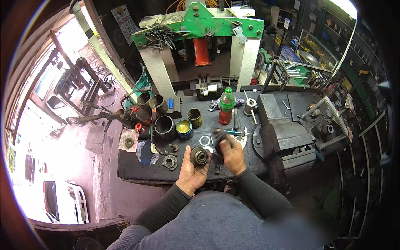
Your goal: The person assembles small mechanical parts on a cluttered workbench. They use a hammer to tap components together, apply liquid from a bottle, and handle bearings, gears, and metal rings. The person repeatedly picks up, aligns, and secures parts, occasionally wiping them with a cloth.
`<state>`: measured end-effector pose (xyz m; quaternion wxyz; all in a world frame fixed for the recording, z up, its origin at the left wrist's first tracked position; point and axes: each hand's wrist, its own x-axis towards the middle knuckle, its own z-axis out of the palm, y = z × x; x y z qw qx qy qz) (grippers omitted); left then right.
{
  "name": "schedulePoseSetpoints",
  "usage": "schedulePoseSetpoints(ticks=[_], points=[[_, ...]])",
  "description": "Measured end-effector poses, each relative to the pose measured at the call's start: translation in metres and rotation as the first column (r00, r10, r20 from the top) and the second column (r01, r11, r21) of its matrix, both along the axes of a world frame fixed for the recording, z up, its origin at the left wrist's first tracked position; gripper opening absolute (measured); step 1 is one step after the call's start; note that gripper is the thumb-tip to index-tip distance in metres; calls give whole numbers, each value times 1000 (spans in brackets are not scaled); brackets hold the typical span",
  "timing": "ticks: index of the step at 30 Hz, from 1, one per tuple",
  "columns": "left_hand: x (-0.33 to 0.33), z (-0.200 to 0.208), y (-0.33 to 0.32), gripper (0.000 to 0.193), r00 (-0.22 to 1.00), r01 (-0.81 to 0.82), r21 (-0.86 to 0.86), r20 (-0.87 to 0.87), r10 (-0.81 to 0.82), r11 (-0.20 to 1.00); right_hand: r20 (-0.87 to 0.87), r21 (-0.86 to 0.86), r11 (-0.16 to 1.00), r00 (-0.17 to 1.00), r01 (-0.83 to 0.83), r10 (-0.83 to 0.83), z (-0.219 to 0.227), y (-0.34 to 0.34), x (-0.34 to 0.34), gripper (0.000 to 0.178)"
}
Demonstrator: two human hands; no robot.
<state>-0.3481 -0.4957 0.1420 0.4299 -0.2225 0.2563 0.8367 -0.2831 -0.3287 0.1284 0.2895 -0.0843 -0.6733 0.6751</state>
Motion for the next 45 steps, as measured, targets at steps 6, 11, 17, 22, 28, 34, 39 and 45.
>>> schedulePoseSetpoints(ticks=[6,11,17,22,28,34,39,45], points=[[-6,-10,-11,46,999,-32,83,11,32,996,-9,557,830,1000,-5,12,13,-29,-17,41],[-11,8,-30,55,999,9,104,-44,-5,995,130,362,910,956,201,-263,15,7,-21,22],[-24,-22,-28,44,997,58,324,-69,-38,944,-94,783,622,988,-2,121,40,-53,-14,42],[-27,-5,-35,47,998,8,50,61,-11,999,93,522,840,968,151,-231,-3,-15,-18,29],[-30,-1,-36,41,996,83,118,10,-84,990,-1,824,565,998,-38,68,61,-57,-7,62],[-42,-17,-44,30,992,114,220,36,-125,969,-2,604,795,997,-58,73,32,-62,-32,30],[-44,-7,-57,48,985,164,108,44,-170,981,296,283,885,845,369,-446,15,-29,-45,19],[-42,-27,-63,41,982,73,-51,-172,-81,996,108,781,523,752,341,-651,71,-1,-22,79]])
